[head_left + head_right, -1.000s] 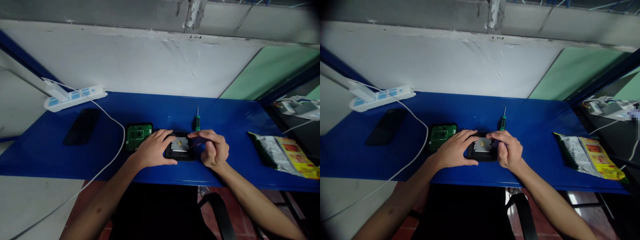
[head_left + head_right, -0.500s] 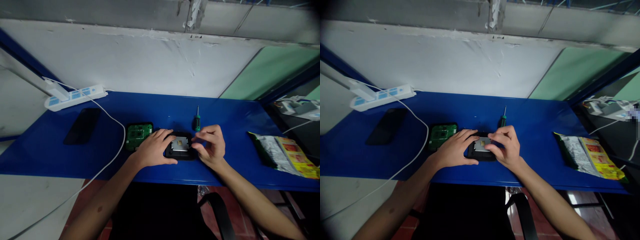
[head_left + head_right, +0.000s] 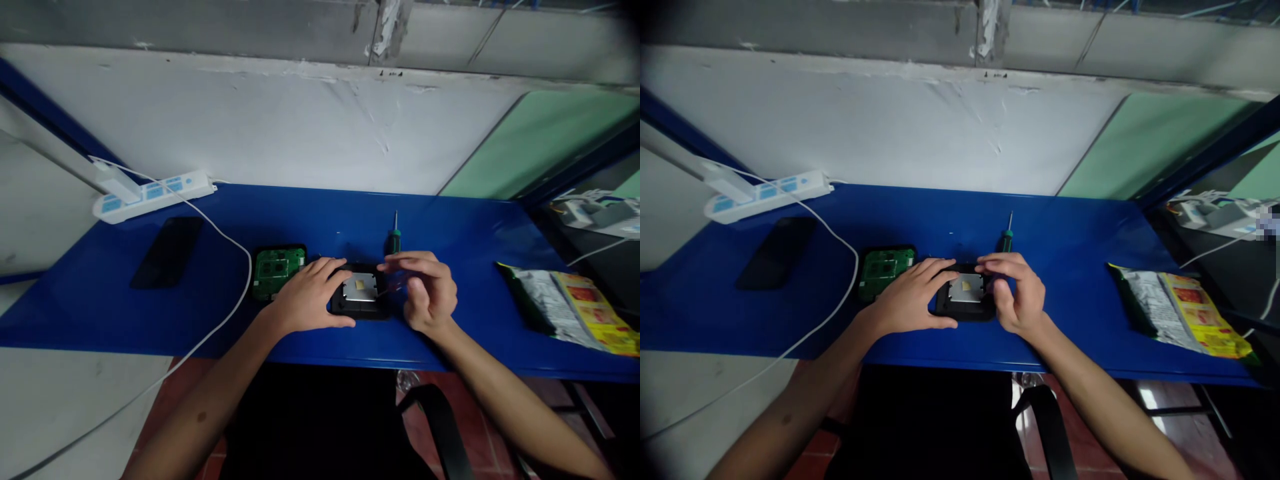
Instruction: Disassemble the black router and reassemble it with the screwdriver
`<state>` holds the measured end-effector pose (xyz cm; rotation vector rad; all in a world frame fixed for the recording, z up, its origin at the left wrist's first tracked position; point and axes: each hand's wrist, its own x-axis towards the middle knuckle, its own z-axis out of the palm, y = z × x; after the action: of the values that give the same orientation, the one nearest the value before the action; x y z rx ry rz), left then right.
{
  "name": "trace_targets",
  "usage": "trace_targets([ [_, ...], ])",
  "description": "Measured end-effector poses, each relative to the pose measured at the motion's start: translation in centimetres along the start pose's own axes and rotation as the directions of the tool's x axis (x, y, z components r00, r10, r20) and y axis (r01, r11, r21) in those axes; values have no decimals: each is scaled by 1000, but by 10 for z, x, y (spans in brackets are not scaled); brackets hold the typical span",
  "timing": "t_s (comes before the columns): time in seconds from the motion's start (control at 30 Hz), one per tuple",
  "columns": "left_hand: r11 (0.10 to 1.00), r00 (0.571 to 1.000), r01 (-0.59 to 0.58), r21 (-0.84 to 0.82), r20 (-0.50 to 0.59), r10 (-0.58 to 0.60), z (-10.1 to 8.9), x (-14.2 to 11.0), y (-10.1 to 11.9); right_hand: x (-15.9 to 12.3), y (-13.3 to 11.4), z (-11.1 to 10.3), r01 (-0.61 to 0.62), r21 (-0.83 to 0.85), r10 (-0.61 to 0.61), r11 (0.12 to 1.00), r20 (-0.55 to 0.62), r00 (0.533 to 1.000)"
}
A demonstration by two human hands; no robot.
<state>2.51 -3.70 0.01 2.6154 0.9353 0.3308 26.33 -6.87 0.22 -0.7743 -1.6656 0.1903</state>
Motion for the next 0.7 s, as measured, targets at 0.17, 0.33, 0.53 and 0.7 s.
trace_targets([
  [0.17,1000,1000,-4,7,0,4,0,0,0,5,0,-2,112,-253,-120,961,-16,993],
  [0.33,1000,1000,-5,30,0,5,1,0,0,5,-4,-1,-1,-97,-2,995,-29,1000],
  [0.53,1000,1000,-6,24,6,6,1,-1,0,6,-3,-4,45,-73,-44,996,16,999],
  [0.7,1000,1000,-2,23,5,2,-1,0,1,8,0,-5,101,-172,-102,980,3,995],
])
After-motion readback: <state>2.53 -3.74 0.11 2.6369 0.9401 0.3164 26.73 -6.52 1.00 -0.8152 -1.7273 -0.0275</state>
